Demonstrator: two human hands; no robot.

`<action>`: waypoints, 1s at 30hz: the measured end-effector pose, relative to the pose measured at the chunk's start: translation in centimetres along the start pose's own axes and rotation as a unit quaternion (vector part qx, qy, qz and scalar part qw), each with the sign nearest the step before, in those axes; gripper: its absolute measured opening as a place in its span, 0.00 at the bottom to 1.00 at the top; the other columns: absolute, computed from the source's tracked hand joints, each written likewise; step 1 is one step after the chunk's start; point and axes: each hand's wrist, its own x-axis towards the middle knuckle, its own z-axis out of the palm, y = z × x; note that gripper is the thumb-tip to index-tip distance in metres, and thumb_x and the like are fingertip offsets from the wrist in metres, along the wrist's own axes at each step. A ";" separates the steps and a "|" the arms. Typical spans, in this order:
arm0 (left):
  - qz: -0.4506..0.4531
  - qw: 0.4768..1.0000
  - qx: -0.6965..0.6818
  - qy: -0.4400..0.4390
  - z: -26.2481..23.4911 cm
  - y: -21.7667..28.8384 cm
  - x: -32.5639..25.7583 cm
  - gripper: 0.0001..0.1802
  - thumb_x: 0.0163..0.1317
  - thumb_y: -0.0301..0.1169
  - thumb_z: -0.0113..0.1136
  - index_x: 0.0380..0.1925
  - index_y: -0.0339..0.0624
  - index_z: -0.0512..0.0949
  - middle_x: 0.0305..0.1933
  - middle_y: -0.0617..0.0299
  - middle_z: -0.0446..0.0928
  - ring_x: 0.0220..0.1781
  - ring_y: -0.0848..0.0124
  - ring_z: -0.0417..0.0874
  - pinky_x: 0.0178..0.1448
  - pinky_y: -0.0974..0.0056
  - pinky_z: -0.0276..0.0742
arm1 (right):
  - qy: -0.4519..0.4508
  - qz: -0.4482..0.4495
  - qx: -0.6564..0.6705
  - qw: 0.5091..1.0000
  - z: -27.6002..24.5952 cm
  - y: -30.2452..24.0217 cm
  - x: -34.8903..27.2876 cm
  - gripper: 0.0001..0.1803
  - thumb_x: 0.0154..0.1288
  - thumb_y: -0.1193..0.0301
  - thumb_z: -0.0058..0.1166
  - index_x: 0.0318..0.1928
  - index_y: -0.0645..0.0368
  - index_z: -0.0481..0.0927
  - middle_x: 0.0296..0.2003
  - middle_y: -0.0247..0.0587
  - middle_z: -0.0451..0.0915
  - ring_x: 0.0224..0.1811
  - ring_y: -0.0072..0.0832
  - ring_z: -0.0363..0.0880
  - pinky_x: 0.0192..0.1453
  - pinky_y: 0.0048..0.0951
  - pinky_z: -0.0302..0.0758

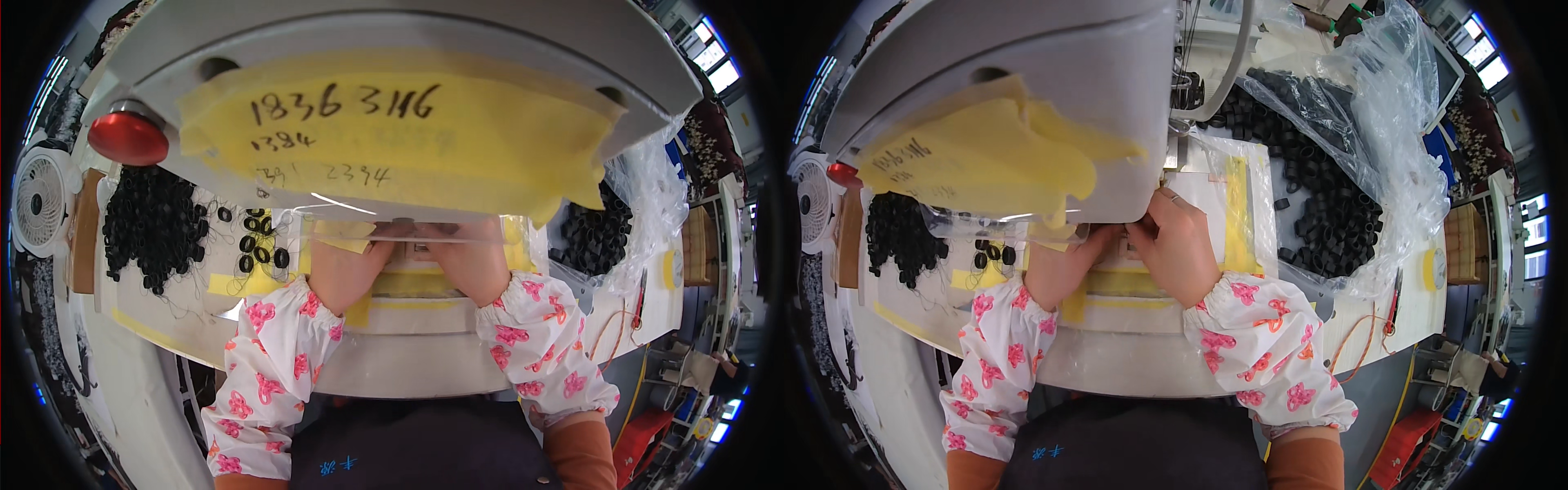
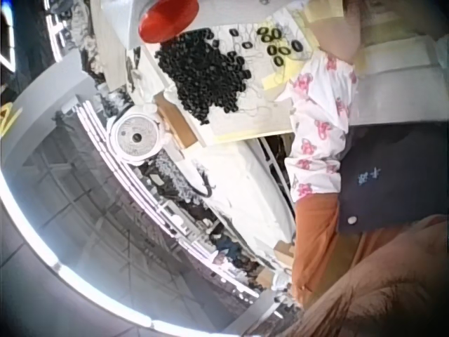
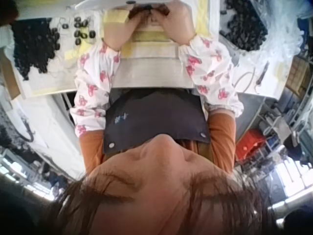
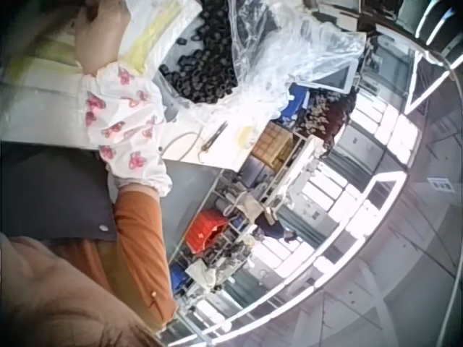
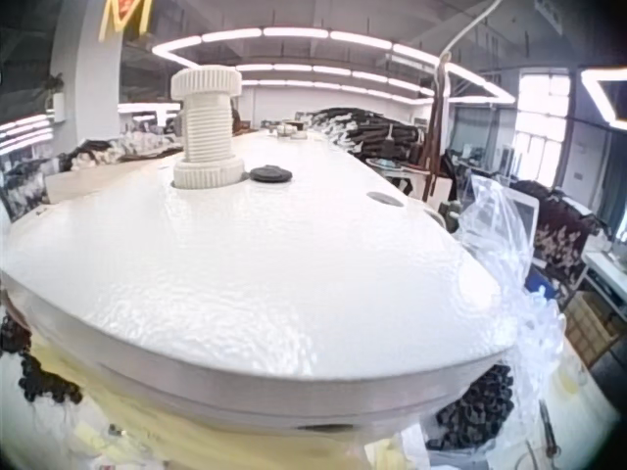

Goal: The person attaches black plastic or leather components to a substrate using a specialized assembly machine.

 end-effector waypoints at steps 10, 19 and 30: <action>0.095 0.973 0.200 0.063 2.3 -2.3 0.1 0.08 0.45 0.30 0.57 0.27 0.51 0.83 0.28 0.65 0.79 0.33 0.63 0.80 0.34 0.59 0.73 | -0.006 -0.266 -0.278 0.923 -1.0 0.1 -2.1 0.14 0.48 0.82 0.54 0.40 0.69 0.75 0.41 0.48 0.74 0.38 0.39 0.74 0.40 0.36 0.72; 0.058 0.993 0.103 -0.013 1.7 -2.8 0.3 0.09 0.46 0.27 0.55 0.29 0.45 0.80 0.31 0.60 0.78 0.36 0.61 0.79 0.37 0.58 0.73 | -0.041 -0.253 -0.410 0.875 -0.3 -0.2 -3.2 0.19 0.49 0.75 0.50 0.43 0.70 0.75 0.45 0.50 0.74 0.48 0.41 0.70 0.49 0.45 0.71; 0.034 0.999 0.025 0.020 0.9 -2.0 0.3 0.07 0.58 0.28 0.52 0.33 0.39 0.77 0.34 0.56 0.78 0.36 0.58 0.79 0.40 0.57 0.73 | -0.048 -0.244 -0.446 0.860 0.3 -1.1 -3.4 0.20 0.49 0.74 0.48 0.45 0.69 0.75 0.42 0.48 0.74 0.50 0.39 0.67 0.53 0.42 0.67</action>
